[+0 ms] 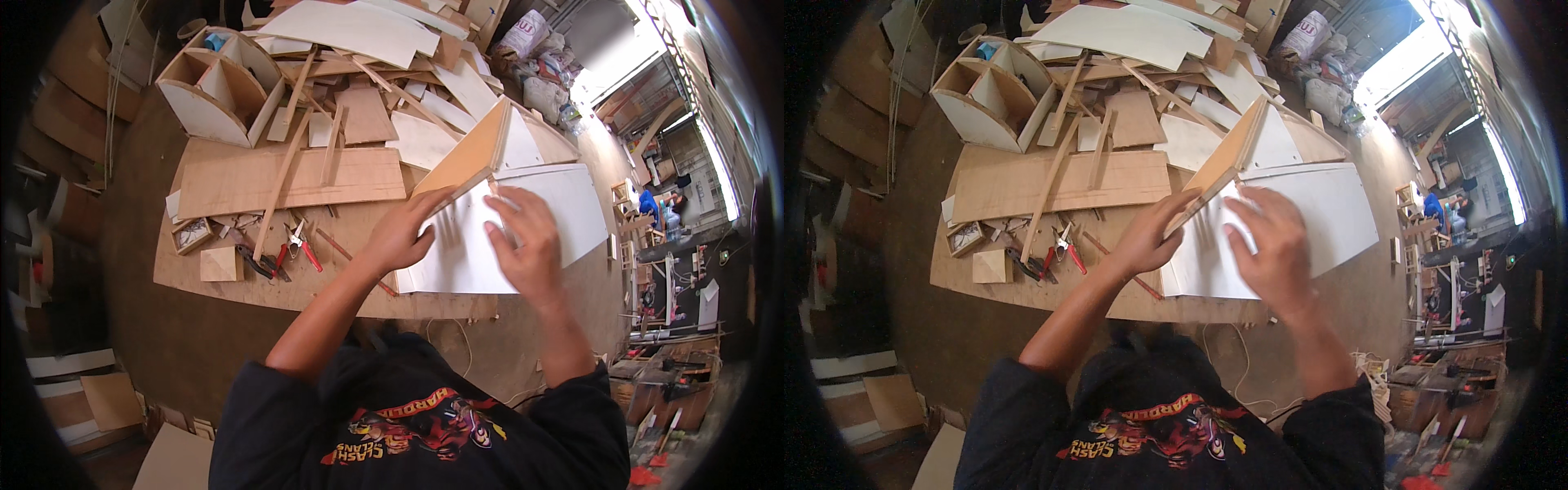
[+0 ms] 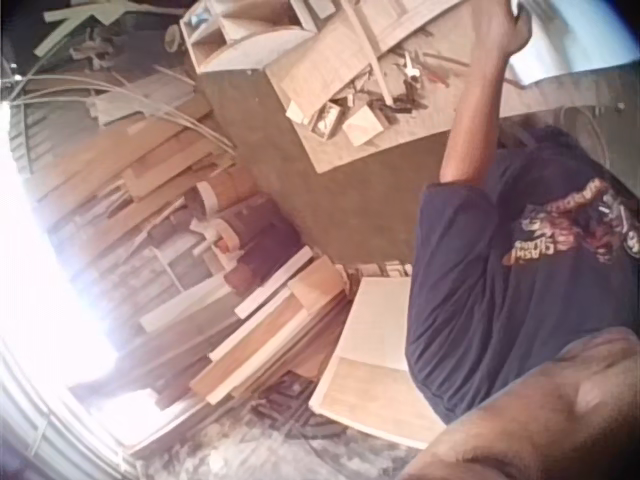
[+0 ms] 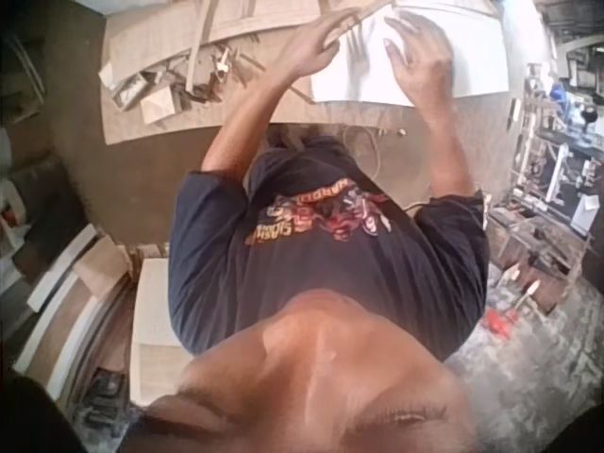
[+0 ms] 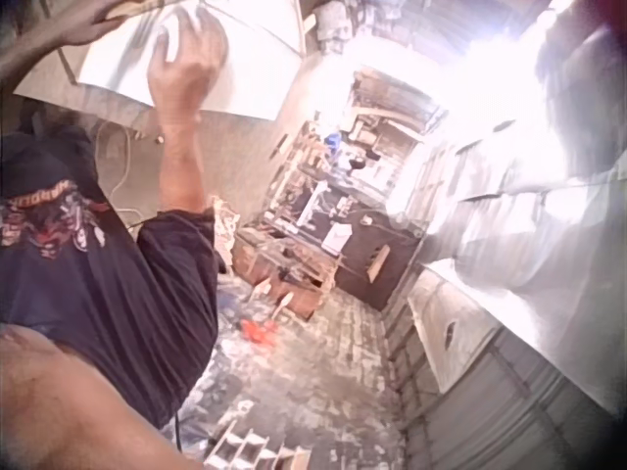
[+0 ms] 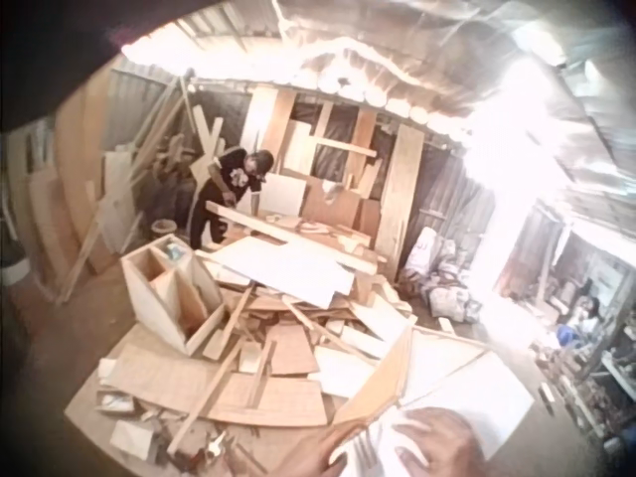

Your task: The person assembles a small wooden house model by positioning a roof piece and securing it with nails and a hammer.

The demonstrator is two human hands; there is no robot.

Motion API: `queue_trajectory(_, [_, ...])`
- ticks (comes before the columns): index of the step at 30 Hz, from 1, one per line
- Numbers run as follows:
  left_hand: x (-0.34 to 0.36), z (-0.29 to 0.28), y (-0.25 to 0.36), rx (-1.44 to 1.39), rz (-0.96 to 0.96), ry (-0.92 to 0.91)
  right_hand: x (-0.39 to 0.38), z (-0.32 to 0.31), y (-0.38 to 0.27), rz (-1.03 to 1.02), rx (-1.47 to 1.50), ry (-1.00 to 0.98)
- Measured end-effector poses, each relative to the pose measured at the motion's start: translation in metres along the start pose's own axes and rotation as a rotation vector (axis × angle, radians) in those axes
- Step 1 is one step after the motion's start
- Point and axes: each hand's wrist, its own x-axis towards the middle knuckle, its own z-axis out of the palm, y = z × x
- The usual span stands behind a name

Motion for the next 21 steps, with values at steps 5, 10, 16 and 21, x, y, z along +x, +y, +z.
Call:
queue_trajectory(5, [-0.087, 0.007, -0.028, 0.141, -0.187, 0.122, -0.026, 0.051, -0.057, -0.103, 0.075, -0.020])
queue_trajectory(10, [-0.191, 0.012, -0.046, 0.318, -0.500, 0.075, -0.069, 0.141, -0.069, 0.018, 0.293, -0.139])
queue_trajectory(16, [-0.275, -0.033, -0.061, 0.487, -0.884, 0.010, -0.105, 0.258, -0.094, 0.278, 0.402, -0.562])
queue_trajectory(21, [-0.321, -0.071, -0.130, 0.302, -1.082, 0.353, -0.101, 0.331, -0.127, 0.308, 0.515, -0.632])
